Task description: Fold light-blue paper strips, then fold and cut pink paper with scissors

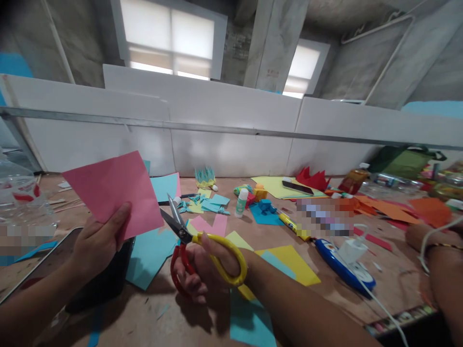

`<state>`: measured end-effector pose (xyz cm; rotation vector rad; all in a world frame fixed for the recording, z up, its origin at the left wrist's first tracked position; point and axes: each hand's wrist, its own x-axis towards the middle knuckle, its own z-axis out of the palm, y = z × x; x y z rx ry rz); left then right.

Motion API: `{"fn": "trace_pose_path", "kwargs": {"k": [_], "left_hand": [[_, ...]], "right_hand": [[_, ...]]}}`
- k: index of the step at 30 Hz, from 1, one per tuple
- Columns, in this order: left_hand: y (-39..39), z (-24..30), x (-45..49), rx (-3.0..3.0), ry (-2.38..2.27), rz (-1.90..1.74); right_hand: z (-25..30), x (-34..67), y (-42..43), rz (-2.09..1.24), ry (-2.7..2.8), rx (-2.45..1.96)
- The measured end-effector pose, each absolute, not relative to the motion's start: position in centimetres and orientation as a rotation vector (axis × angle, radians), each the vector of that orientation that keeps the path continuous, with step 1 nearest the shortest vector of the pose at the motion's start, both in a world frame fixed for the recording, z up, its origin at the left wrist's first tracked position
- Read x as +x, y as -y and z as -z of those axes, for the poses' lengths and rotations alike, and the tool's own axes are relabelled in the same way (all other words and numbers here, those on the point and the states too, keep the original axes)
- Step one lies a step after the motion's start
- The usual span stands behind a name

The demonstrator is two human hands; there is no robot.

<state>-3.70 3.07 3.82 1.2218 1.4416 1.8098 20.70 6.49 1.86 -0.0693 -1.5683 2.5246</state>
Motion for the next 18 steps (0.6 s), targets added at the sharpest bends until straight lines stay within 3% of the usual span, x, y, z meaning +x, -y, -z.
{"fn": "trace_pose_path", "kwargs": {"k": [8,13,18], "left_hand": [[-2.7,-2.8,-3.8,1.329,-1.360,-1.458],[-3.3,-2.9,-3.3,0.952,-0.889,-1.600],[-3.3,-3.1,-2.7,0.688,-0.771,-1.585]], "right_hand": [[-0.8,21.2,-7.3,-2.503,1.573,-0.085],[-1.5,21.3,-7.2,-2.459,1.621,-0.074],[-1.2,21.4,-7.4,-2.410,1.648,-0.019]]}}
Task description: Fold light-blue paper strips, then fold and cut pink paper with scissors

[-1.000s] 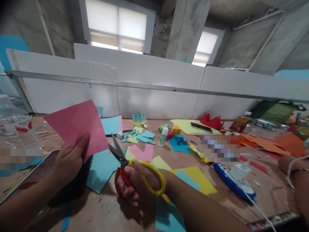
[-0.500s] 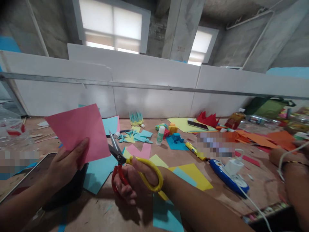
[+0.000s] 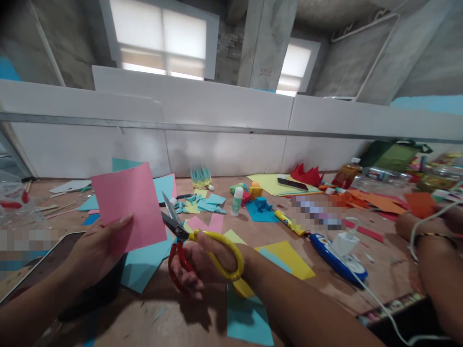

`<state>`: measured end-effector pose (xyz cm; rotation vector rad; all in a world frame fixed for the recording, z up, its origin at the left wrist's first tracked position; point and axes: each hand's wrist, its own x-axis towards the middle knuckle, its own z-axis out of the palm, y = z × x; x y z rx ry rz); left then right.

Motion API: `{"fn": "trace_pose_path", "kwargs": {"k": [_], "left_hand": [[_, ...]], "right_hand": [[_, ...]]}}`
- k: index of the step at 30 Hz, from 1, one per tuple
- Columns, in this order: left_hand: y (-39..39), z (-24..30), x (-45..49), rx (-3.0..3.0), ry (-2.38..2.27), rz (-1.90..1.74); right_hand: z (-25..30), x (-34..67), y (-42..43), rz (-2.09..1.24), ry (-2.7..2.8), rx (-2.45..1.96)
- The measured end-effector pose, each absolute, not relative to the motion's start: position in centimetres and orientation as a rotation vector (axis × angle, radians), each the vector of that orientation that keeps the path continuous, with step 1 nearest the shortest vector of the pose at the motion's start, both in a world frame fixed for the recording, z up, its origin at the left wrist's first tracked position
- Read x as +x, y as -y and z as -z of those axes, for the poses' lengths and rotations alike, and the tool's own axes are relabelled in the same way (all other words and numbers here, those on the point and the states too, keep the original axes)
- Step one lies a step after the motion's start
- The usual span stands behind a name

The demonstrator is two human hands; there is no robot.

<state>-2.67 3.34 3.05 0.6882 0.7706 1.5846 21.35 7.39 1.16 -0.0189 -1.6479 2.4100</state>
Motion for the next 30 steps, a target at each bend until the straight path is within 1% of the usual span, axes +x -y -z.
{"fn": "trace_pose_path", "kwargs": {"k": [10,15,21,25,30], "left_hand": [[-2.8,-3.5,-2.4,0.697,-0.783,-1.507],[-2.6,-3.6,-2.3,0.669,-0.781,-1.518],[-2.5,-3.5,-2.1,0.762,-0.800,-1.462],[-2.5,-3.5,-2.0,0.733,-0.805,-1.491],[-2.3,-3.6,-2.0,0.814,-0.857,-1.405]], "right_hand": [[-1.4,21.8,-7.7,-2.426,1.653,-0.024],[-1.7,22.1,-7.9,-2.457,1.625,-0.115],[-1.8,22.1,-8.0,-2.423,1.637,-0.098],[-2.1,22.3,-8.2,-2.400,1.625,-0.122],[-2.1,22.3,-8.1,-2.407,1.644,-0.136]]}}
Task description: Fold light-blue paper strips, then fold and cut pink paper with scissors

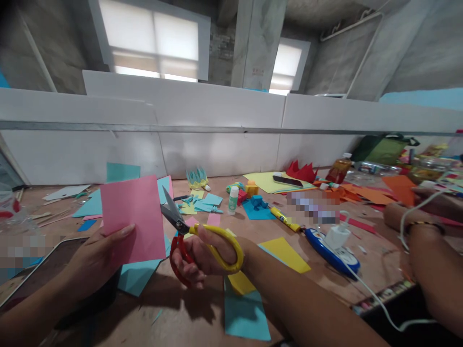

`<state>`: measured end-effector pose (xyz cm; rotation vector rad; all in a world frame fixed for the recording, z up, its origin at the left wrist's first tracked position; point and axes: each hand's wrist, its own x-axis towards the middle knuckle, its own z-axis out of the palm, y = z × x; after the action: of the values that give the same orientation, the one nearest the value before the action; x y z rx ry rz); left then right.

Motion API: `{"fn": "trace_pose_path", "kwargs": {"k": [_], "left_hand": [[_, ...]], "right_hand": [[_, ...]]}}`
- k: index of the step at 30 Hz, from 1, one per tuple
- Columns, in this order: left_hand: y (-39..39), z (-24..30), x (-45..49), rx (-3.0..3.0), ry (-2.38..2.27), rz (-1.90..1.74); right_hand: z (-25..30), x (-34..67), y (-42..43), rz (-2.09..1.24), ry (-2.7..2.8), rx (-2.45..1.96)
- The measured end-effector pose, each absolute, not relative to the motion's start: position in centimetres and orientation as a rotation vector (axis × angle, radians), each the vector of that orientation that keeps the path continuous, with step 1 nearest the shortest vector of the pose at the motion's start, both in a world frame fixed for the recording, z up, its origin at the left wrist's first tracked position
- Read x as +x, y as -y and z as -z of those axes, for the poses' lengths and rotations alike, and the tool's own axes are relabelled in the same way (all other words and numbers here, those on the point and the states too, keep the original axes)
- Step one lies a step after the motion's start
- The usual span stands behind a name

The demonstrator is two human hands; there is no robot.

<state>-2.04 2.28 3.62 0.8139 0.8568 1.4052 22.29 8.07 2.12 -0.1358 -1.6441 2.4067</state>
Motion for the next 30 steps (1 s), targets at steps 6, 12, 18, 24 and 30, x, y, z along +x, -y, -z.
{"fn": "trace_pose_path", "kwargs": {"k": [6,12,18,24,30], "left_hand": [[-2.3,-3.1,-2.2,0.858,-0.849,-1.348],[-2.1,-2.6,-2.2,0.898,-0.879,-1.268],[-1.9,-2.8,-2.0,1.041,-0.983,-1.195],[-2.1,-3.4,-1.4,1.262,-1.239,-1.154],[-1.3,-4.2,-0.2,1.255,-1.387,-0.942]], "right_hand": [[-2.7,22.6,-8.4,-2.358,1.606,-0.064],[-2.5,22.7,-8.5,-2.371,1.602,-0.081],[-4.9,24.0,-9.4,-2.134,1.616,-0.260],[-9.7,28.7,-9.0,-0.805,2.358,-1.401],[-8.6,32.4,-6.8,-0.292,2.567,-1.927]]}}
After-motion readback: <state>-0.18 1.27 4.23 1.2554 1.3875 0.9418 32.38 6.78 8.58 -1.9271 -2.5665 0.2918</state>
